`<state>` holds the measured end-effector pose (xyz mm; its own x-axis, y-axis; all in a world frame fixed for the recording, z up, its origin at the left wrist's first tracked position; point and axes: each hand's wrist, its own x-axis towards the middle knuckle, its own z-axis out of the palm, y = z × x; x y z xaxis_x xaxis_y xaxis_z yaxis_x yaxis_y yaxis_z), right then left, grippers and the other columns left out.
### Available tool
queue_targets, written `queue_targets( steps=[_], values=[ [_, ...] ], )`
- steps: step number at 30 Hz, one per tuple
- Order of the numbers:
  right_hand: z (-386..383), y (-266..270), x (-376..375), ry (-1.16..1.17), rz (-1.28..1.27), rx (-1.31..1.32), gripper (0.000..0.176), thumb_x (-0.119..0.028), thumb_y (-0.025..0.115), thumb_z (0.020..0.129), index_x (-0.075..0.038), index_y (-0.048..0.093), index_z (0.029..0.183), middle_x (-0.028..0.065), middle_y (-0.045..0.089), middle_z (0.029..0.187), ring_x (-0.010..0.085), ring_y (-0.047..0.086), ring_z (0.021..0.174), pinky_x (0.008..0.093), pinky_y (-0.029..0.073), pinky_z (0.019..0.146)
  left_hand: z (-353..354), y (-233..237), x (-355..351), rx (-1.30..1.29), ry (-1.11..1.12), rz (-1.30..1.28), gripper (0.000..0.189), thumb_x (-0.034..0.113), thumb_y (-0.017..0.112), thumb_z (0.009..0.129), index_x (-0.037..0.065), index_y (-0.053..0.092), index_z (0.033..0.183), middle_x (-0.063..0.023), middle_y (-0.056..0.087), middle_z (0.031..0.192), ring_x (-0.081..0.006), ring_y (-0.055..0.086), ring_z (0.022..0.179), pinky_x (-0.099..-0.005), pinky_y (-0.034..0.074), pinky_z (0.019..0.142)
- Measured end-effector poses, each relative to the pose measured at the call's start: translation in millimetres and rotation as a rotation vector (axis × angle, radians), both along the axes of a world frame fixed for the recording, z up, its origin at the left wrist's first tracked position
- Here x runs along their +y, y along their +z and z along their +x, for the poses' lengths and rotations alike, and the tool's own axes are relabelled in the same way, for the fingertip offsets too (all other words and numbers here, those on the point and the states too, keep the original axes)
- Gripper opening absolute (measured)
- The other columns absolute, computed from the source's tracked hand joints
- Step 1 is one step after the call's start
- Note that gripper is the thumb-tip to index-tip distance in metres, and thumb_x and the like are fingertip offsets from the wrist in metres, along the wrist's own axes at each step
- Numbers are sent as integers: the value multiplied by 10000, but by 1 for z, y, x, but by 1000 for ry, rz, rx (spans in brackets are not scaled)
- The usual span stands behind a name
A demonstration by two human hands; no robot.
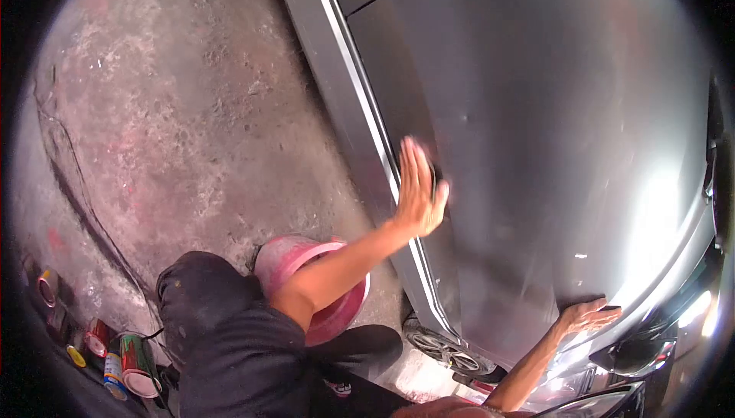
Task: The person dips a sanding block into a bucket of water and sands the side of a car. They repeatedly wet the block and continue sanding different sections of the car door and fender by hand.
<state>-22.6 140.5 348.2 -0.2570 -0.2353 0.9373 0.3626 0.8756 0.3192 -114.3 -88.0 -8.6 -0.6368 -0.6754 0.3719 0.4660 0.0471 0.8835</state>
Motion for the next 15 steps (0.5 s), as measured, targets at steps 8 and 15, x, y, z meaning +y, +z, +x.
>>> queue_targets(
  steps=[8,15],
  values=[
    [1,-5,-19,28,-14,17,757,-526,311,984,80,279,1436,302,300,1468,429,281,1373,511,234,1133,-6,18,-35,-51,-18,39,735,327,340,1002,-110,-28,1465,-386,-37,1504,-525,-6,1413,-568,49,1160],
    [0,-5,-11,41,-10,17,779,-544,320,976,83,276,1438,298,299,1472,423,284,1372,500,215,1143,-22,30,-73,-51,-15,83,701,367,267,1027,-87,-20,1476,-324,-39,1536,-461,-14,1437,-508,50,1176]
  ],
)
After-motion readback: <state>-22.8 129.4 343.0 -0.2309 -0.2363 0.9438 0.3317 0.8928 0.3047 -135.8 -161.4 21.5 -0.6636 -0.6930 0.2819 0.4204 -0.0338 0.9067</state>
